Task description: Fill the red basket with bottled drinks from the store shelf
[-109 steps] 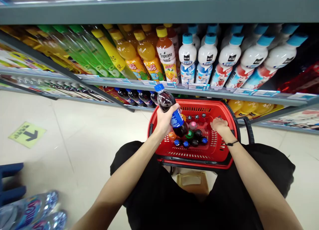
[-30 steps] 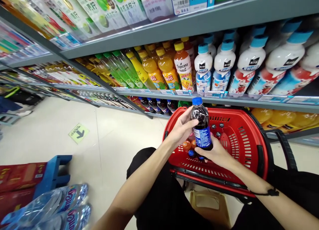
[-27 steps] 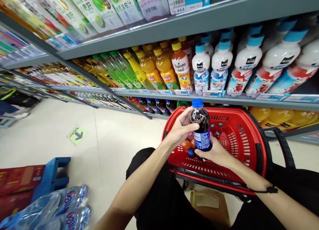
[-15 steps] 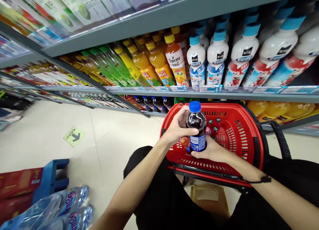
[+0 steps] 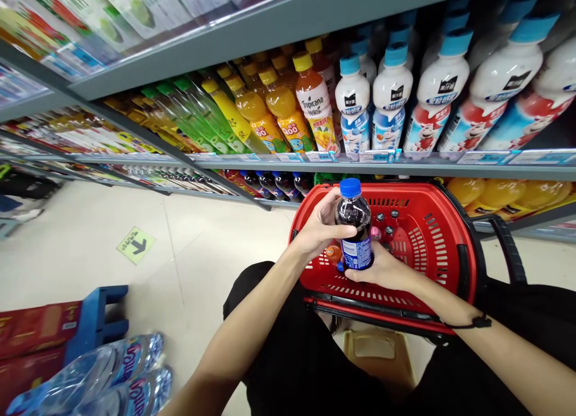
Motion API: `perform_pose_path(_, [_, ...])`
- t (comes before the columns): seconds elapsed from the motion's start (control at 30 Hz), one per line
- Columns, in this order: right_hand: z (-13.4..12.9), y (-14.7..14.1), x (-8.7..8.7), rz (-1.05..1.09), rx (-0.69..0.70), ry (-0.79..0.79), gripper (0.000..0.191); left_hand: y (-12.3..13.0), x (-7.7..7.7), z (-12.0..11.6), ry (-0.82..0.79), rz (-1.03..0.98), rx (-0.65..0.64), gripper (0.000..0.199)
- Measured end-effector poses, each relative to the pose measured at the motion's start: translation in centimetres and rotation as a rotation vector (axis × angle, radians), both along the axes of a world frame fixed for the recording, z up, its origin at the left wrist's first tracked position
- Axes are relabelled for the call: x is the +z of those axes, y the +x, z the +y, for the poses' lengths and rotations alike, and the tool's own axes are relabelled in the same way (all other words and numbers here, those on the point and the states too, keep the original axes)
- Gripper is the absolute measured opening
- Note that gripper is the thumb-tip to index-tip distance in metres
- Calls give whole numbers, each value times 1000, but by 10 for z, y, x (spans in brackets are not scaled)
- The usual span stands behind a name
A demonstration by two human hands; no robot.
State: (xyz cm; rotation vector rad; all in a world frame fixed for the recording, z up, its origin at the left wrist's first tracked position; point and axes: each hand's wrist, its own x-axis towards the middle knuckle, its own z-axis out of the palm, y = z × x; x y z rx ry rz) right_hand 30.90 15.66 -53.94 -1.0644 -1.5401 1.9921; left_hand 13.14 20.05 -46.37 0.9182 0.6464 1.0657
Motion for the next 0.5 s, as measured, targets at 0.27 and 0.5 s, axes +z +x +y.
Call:
perform_pose_path(0.27, [-1, -1, -2, 7, -18, 16, 48, 1, 0, -1, -9, 4, 10, 56])
perform_pose_path(0.5, [-2, 0, -3, 12, -23, 7, 52, 0, -1, 0, -6, 5, 5, 58])
